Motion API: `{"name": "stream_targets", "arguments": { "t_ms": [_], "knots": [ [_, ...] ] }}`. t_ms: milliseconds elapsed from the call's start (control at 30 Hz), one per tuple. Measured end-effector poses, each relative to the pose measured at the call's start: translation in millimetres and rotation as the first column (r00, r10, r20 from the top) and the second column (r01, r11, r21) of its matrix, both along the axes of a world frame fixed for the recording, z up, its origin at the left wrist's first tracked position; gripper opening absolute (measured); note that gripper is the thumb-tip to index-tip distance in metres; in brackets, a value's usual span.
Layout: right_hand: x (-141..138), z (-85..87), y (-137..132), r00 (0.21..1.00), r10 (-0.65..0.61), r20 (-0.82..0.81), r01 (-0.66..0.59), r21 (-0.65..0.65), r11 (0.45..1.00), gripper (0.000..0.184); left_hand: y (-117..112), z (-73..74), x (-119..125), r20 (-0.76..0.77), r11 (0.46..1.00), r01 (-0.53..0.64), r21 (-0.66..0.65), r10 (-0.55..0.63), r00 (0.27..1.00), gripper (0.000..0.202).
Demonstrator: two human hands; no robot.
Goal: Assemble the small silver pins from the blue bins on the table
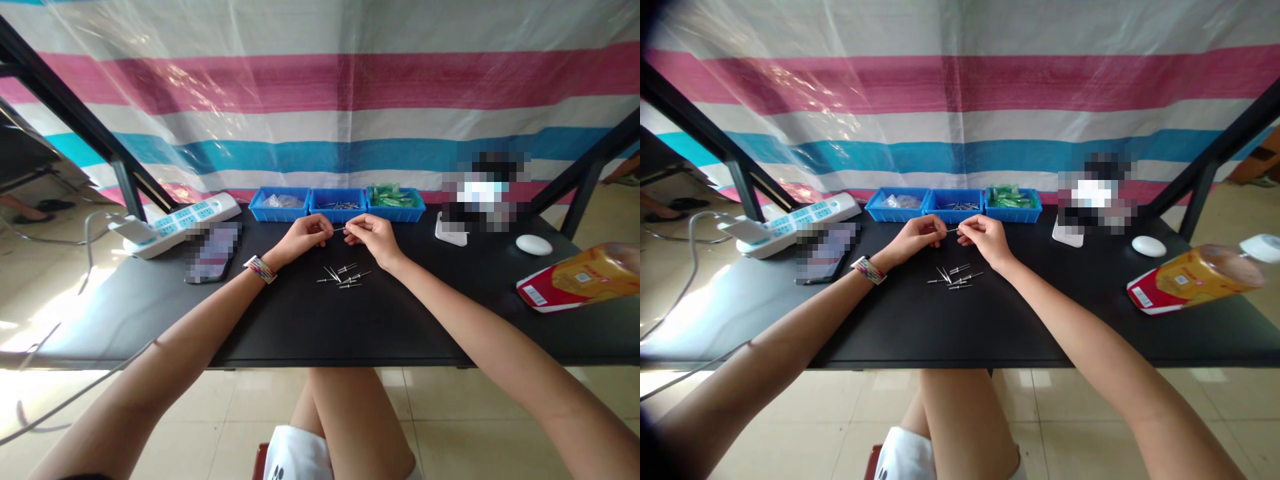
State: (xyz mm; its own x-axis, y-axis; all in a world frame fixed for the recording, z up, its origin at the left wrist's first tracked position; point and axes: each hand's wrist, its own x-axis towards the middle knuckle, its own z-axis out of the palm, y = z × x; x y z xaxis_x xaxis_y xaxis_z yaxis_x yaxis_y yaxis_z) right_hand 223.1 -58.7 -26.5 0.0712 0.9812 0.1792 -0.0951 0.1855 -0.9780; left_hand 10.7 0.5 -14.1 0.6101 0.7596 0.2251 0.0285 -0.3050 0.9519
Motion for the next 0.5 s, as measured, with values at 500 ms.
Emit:
{"name": "stream_targets", "arguments": {
  "t_ms": [500],
  "knots": [
    [-0.3, 4.1, -2.3, 0.997, 0.014, 0.07, -0.016, 0.016, 1.0, 0.035, 0.3, 1.1, -0.5, -0.108, 0.998, -0.053, 0.038, 0.057, 0.992, 0.043]
  ]
}}
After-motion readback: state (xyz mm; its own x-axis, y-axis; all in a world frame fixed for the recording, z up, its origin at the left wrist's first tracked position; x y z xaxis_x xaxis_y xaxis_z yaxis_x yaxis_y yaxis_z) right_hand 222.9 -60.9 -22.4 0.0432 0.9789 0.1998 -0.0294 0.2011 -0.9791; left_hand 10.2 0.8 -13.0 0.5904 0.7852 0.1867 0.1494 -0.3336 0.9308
